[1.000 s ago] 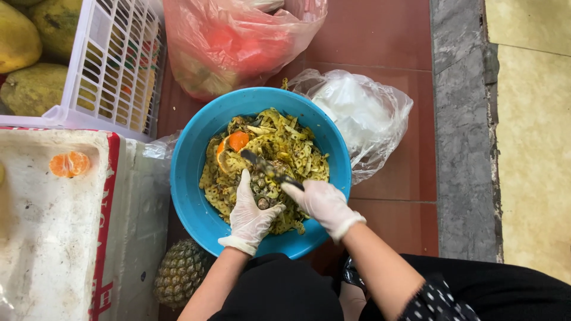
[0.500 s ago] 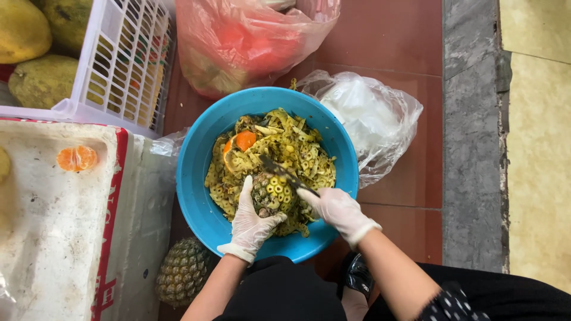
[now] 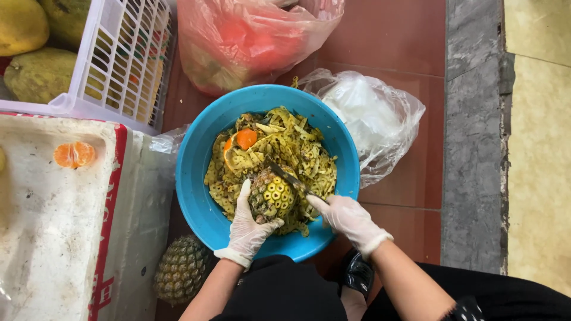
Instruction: Peeling and carving the eyes out of a pineapple using a knife
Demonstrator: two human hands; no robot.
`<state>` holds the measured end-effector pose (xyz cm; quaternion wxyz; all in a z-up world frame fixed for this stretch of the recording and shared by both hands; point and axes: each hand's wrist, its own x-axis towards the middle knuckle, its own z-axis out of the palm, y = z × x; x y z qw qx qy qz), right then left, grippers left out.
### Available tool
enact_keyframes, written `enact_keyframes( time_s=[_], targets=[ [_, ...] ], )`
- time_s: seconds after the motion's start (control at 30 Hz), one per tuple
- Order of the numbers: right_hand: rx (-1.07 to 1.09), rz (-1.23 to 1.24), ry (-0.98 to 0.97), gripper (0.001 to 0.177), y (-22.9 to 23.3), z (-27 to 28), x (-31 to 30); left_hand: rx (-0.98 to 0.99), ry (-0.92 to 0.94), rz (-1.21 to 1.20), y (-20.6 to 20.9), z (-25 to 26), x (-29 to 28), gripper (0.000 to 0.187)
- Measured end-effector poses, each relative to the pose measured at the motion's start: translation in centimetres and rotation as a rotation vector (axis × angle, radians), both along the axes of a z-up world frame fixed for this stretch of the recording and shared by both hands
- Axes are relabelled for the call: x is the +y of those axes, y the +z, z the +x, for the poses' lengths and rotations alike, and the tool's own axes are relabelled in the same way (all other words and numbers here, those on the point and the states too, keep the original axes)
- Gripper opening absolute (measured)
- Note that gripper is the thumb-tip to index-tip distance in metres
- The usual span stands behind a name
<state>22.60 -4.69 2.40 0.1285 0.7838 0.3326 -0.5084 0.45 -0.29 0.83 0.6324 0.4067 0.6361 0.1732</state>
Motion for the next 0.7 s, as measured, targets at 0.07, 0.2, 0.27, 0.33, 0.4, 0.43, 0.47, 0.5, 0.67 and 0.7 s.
enact_keyframes(
  time_s=[0.07, 0.2, 0.27, 0.33, 0.4, 0.43, 0.47, 0.5, 0.67, 0.7],
  targets=[
    [-0.002, -0.038, 0.006, 0.073, -1.9, -0.1, 1.1, -0.017, 0.007, 0.009, -0.1, 0.0, -0.3, 0.127],
    [0.091, 0.074, -0.113, 0.090, -7.2, 0.3, 1.5, -0.110, 0.108, -0.048, 0.2, -0.3, -1.3, 0.127],
    [0.121, 0.069, -0.164, 0.092, -8.1, 0.4, 1.7, -0.124, 0.150, -0.084, 0.0, -0.7, -1.4, 0.128],
    [0.138, 0.066, -0.216, 0.094, -8.2, 0.7, 1.6, -0.086, 0.085, -0.082, -0.7, -0.7, -1.3, 0.127],
    [0.196, 0.073, -0.281, 0.088, -4.2, 0.4, 1.3, -0.057, 0.049, -0.071, -0.2, -1.1, -1.1, 0.127],
    [0.251, 0.083, -0.347, 0.081, -2.1, 0.5, 1.2, -0.033, 0.013, -0.058, 0.0, -1.1, -0.8, 0.127],
    [0.250, 0.084, -0.345, 0.081, -1.4, 0.7, 0.5, -0.034, 0.014, -0.057, 0.6, -0.6, -0.6, 0.127],
    [0.285, 0.121, -0.465, 0.082, -0.7, 0.9, -0.2, -0.034, 0.004, -0.040, 1.1, -0.2, -0.4, 0.125],
    [0.178, 0.202, -0.466, 0.079, -0.1, 2.3, -4.2, 0.169, -0.421, 0.208, 0.5, 1.5, 1.3, 0.127],
    [0.183, 0.242, -0.486, 0.075, -0.3, 2.3, -4.9, 0.135, -0.401, 0.222, 1.3, 1.9, 1.8, 0.131]
  ],
)
